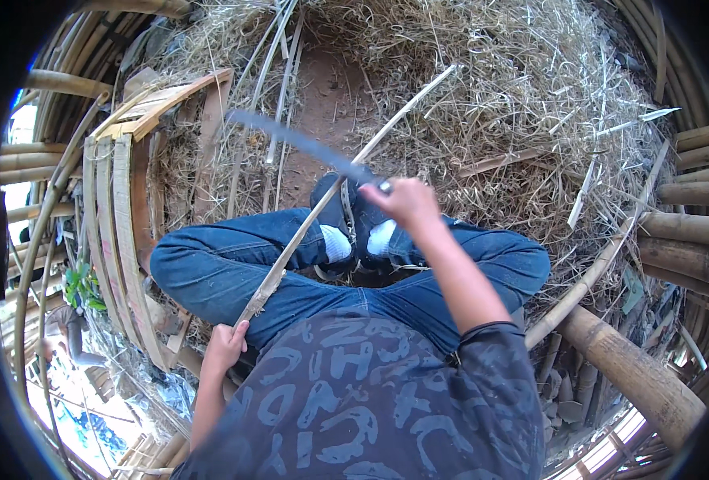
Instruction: The person whittles and shaves a wooden stick using a machete while sitting on a floor covered in straw.
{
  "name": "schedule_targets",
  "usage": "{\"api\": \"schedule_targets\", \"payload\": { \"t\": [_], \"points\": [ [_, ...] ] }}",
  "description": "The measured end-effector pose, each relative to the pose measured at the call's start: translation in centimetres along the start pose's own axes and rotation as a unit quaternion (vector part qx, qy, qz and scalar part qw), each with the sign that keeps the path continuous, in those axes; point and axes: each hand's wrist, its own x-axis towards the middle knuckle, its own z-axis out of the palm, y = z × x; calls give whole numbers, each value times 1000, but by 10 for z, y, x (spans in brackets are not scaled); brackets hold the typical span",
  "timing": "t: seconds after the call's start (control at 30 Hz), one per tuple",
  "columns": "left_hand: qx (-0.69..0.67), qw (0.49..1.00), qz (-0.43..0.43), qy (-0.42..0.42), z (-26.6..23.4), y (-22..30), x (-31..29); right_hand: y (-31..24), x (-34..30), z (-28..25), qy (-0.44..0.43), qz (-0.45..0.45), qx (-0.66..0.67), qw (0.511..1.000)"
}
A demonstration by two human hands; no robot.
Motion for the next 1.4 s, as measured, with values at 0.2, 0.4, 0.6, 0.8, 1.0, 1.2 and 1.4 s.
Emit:
{"api": "schedule_targets", "payload": {
  "t": [0.2,0.4,0.6,0.8,1.0,1.2,1.4],
  "points": [
    [-20,1000,21,-8,2,-8,4,45,31,18,106,-8,-9,994],
    [-17,1000,3,-11,0,-2,4,69,37,-35,112,87,-88,986],
    [-26,1000,16,5,4,-8,3,18,19,-10,88,36,55,994],
    [-13,1000,9,-26,-2,-13,4,70,31,-32,40,32,-116,992],
    [-11,1000,9,-5,4,-10,7,73,35,-42,93,136,27,986],
    [-20,1000,15,-8,4,-15,5,10,0,5,59,-67,-57,994],
    [-6,1000,15,-13,1,-8,5,99,37,-30,88,152,-35,984]
  ]
}}
